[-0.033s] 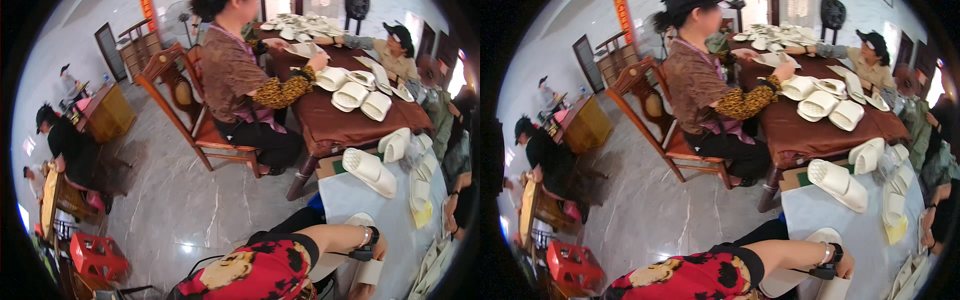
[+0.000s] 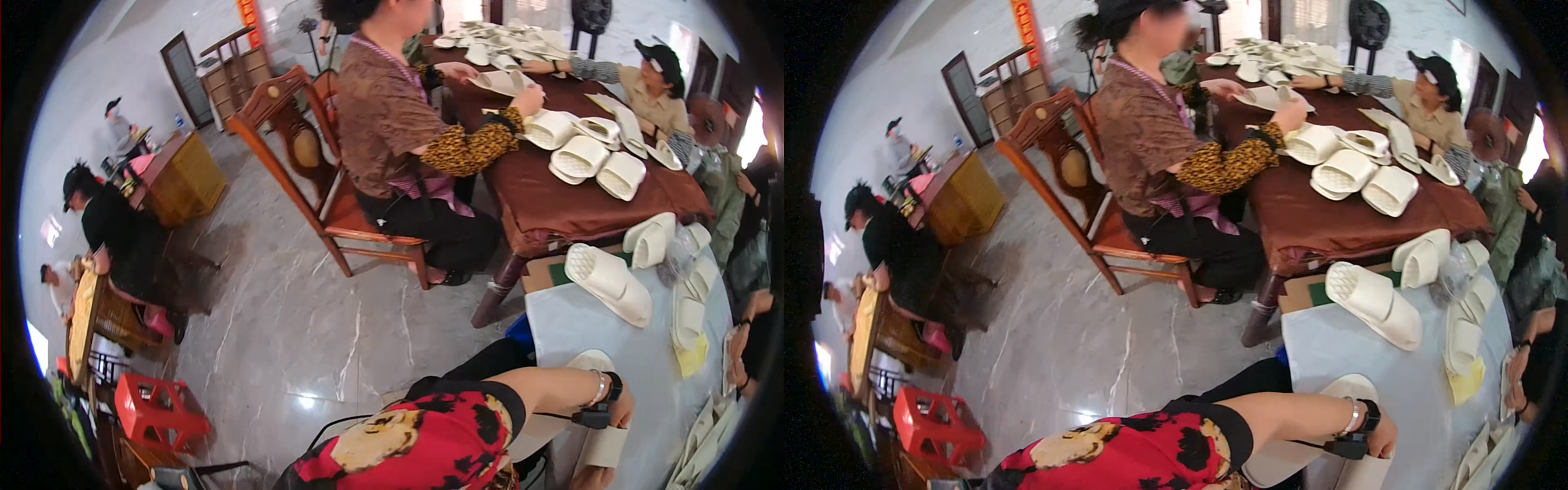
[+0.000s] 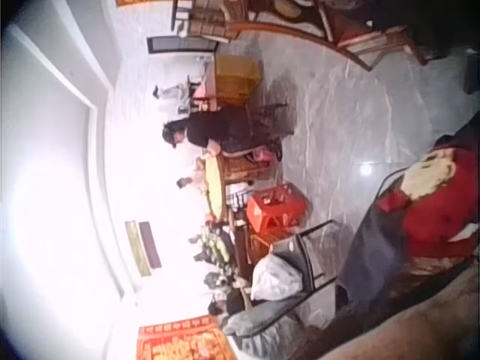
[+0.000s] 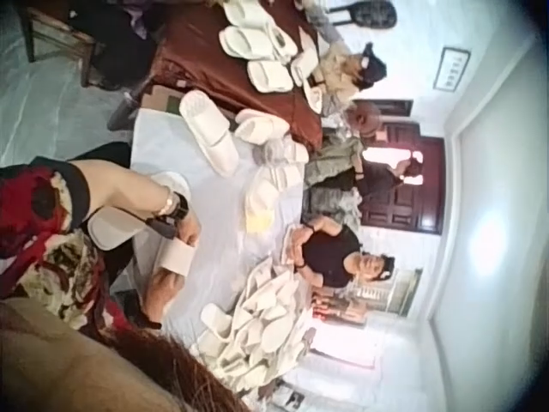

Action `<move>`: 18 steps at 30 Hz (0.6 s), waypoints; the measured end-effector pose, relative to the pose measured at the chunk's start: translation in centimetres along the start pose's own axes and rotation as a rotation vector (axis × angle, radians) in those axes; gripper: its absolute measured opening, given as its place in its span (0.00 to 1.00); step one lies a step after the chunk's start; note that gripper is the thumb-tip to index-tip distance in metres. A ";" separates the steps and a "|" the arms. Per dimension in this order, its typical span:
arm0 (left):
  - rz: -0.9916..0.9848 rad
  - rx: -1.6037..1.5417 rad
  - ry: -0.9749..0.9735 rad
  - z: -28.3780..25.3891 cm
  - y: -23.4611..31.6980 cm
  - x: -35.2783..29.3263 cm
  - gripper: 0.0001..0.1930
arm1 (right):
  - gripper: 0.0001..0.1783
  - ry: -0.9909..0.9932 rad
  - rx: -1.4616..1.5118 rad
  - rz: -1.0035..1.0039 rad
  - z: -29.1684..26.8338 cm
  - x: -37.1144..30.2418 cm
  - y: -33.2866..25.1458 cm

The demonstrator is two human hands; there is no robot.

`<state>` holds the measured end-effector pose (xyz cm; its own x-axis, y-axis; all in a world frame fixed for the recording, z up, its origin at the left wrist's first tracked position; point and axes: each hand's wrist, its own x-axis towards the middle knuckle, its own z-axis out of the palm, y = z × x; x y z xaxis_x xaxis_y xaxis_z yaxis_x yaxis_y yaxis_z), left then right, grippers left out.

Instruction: Manually assembling and stitching components for white slippers in a manufacturing setting.

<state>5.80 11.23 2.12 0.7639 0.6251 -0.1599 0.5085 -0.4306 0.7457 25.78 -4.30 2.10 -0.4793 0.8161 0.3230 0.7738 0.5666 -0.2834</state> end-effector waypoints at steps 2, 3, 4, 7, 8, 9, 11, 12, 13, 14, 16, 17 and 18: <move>0.042 -0.005 -0.037 -0.4 1.0 0.2 0.16 | 0.21 0.091 -0.002 -0.084 -0.6 0.1 -0.1; 0.031 0.007 -0.062 -0.4 0.8 -0.1 0.16 | 0.21 0.074 0.009 -0.103 0.2 0.8 0.2; 0.024 0.019 -0.090 -0.3 0.4 -0.3 0.16 | 0.21 0.054 0.019 -0.122 0.7 1.1 0.2; 0.062 0.007 -0.085 0.4 0.2 0.2 0.15 | 0.21 0.014 0.041 -0.176 1.1 1.8 0.3; 0.096 0.028 -0.112 0.4 0.2 0.4 0.14 | 0.22 0.004 0.047 -0.192 1.1 2.0 0.4; 0.058 0.042 -0.083 0.8 -0.2 0.3 0.12 | 0.22 -0.005 0.053 -0.208 1.1 2.3 0.4; 0.077 -0.011 -0.050 1.4 -0.8 0.7 0.11 | 0.22 -0.020 0.059 -0.226 1.3 2.6 0.4; 0.096 -0.061 -0.019 1.6 -1.2 0.9 0.09 | 0.22 -0.028 0.064 -0.237 1.5 2.7 0.3; 0.112 -0.063 -0.035 1.5 -1.0 1.6 0.09 | 0.22 -0.031 0.057 -0.222 1.5 2.6 0.8; 0.128 -0.041 -0.083 1.5 -0.7 2.3 0.08 | 0.22 -0.034 0.049 -0.208 1.5 2.4 1.3; 0.124 -0.027 -0.107 1.5 -0.7 2.1 0.08 | 0.22 -0.052 0.056 -0.225 1.7 2.6 1.6; 0.118 -0.050 -0.112 1.6 -0.8 1.9 0.08 | 0.22 -0.060 0.059 -0.231 1.7 2.6 1.7; 0.112 -0.073 -0.117 1.6 -0.8 1.8 0.08 | 0.22 -0.067 0.061 -0.238 1.8 2.8 1.9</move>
<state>7.37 11.65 0.27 0.8574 0.4942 -0.1440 0.3906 -0.4424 0.8073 25.17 -0.76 0.84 -0.6729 0.6633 0.3275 0.6103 0.7480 -0.2610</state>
